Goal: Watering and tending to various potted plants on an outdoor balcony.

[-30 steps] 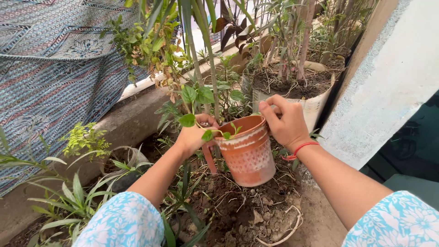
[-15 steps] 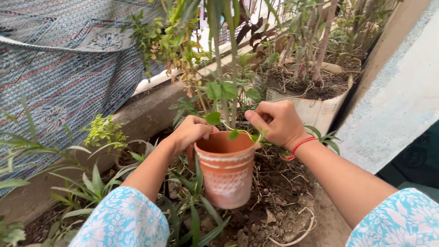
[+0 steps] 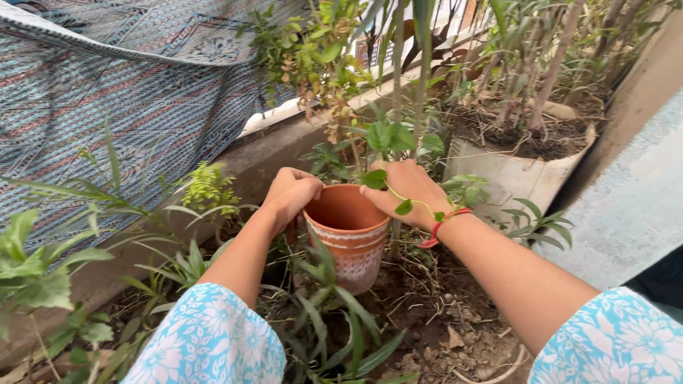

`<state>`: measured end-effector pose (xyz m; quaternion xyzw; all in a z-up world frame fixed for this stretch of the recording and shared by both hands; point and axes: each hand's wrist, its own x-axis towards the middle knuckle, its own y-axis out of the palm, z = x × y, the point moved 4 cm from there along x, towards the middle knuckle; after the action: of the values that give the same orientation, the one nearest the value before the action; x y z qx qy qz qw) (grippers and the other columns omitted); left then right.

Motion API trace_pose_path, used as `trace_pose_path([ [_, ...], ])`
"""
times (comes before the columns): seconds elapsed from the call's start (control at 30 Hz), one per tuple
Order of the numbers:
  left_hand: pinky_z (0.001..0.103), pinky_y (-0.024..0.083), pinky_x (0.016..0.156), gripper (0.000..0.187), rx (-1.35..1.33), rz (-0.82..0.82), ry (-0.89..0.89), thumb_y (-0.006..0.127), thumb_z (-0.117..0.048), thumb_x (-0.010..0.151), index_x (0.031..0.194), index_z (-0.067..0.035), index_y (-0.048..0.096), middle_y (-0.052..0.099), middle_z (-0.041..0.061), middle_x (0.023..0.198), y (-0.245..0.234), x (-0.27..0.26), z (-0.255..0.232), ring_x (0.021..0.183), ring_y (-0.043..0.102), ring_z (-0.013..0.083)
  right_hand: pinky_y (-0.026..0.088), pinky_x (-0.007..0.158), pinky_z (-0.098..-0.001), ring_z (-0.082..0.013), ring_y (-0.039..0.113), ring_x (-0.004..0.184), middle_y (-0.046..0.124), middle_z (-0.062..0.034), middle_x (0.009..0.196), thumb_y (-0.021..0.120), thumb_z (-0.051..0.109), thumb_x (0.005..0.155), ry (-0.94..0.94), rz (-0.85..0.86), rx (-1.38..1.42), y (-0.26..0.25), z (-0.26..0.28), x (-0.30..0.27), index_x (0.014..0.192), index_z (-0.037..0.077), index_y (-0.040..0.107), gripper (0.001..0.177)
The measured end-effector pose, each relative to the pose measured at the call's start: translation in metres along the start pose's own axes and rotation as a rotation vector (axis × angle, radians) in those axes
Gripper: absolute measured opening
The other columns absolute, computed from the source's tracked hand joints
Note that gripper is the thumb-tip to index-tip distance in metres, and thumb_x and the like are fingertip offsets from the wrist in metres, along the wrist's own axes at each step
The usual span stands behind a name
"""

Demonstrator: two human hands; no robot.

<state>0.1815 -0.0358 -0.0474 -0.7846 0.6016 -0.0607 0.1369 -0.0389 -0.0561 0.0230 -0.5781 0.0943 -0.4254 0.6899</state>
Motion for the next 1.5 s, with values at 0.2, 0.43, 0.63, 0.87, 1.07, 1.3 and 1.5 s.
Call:
trace_pose_path([
  [0.2, 0.034, 0.044, 0.043, 0.019, -0.032, -0.17, -0.024, 0.061, -0.012, 0.074, 0.079, -0.002, 0.076, 0.068, 0.007, 0.064, -0.023, -0.008, 0.002, 0.046, 0.055, 0.0175, 0.06, 0.06, -0.0347, -0.0243, 0.073, 0.054, 0.076, -0.0164, 0.071, 0.066, 0.041, 0.089, 0.502, 0.266, 0.182, 0.026, -0.008, 0.018, 0.089, 0.001, 0.078, 0.042],
  [0.43, 0.034, 0.046, 0.045, 0.02, -0.087, -0.19, -0.044, 0.062, -0.012, 0.072, 0.084, -0.001, 0.074, 0.07, 0.009, 0.073, -0.04, -0.004, 0.015, 0.052, 0.059, 0.0183, 0.051, 0.046, -0.0348, -0.0196, 0.063, 0.047, 0.069, -0.0077, 0.064, 0.067, 0.025, 0.084, 0.563, 0.225, 0.213, 0.055, -0.011, 0.04, 0.092, 0.007, 0.074, 0.021],
  [0.63, 0.037, 0.046, 0.048, 0.022, -0.153, -0.222, -0.024, 0.06, -0.013, 0.074, 0.083, 0.001, 0.074, 0.069, 0.011, 0.072, -0.046, 0.005, 0.046, 0.055, 0.059, 0.0201, 0.052, 0.044, -0.0343, -0.018, 0.062, 0.047, 0.069, -0.0099, 0.067, 0.069, 0.031, 0.088, 0.586, 0.18, 0.293, 0.067, 0.004, 0.058, 0.101, 0.007, 0.064, 0.027],
  [0.87, 0.035, 0.053, 0.067, 0.022, -0.216, -0.528, 0.084, 0.063, -0.017, 0.07, 0.074, -0.003, 0.079, 0.074, 0.01, 0.07, -0.048, 0.003, 0.041, 0.066, 0.068, 0.0198, 0.058, 0.048, -0.0331, -0.0205, 0.069, 0.054, 0.075, -0.0121, 0.077, 0.061, 0.035, 0.095, 0.599, 0.164, 0.221, 0.077, 0.002, 0.068, 0.106, 0.004, 0.077, 0.037],
  [1.07, 0.034, 0.054, 0.072, 0.023, -0.123, -0.537, 0.019, 0.063, -0.02, 0.071, 0.078, -0.007, 0.081, 0.077, 0.009, 0.074, -0.043, -0.004, 0.033, 0.071, 0.072, 0.0211, 0.06, 0.051, -0.0353, -0.0217, 0.07, 0.056, 0.075, -0.0116, 0.081, 0.06, 0.038, 0.096, 0.615, 0.164, 0.184, 0.074, 0.002, 0.058, 0.11, 0.005, 0.075, 0.039],
  [1.3, 0.035, 0.056, 0.078, 0.023, -0.012, -0.488, 0.018, 0.064, -0.02, 0.072, 0.082, -0.009, 0.082, 0.078, 0.01, 0.08, -0.039, -0.008, 0.024, 0.077, 0.074, 0.0221, 0.059, 0.055, -0.0356, -0.0239, 0.071, 0.058, 0.076, -0.0138, 0.084, 0.061, 0.04, 0.096, 0.626, 0.146, 0.223, 0.077, -0.007, 0.047, 0.117, 0.004, 0.069, 0.042],
  [1.5, 0.034, 0.055, 0.084, 0.03, 0.021, -0.393, 0.058, 0.061, -0.018, 0.075, 0.092, -0.003, 0.081, 0.08, 0.014, 0.09, -0.036, 0.006, 0.031, 0.085, 0.074, 0.0221, 0.055, 0.081, -0.0415, -0.0269, 0.072, 0.083, 0.076, -0.0176, 0.092, 0.066, 0.041, 0.091, 0.438, 0.074, 0.163, 0.083, -0.041, 0.07, 0.102, 0.003, 0.08, 0.041],
])
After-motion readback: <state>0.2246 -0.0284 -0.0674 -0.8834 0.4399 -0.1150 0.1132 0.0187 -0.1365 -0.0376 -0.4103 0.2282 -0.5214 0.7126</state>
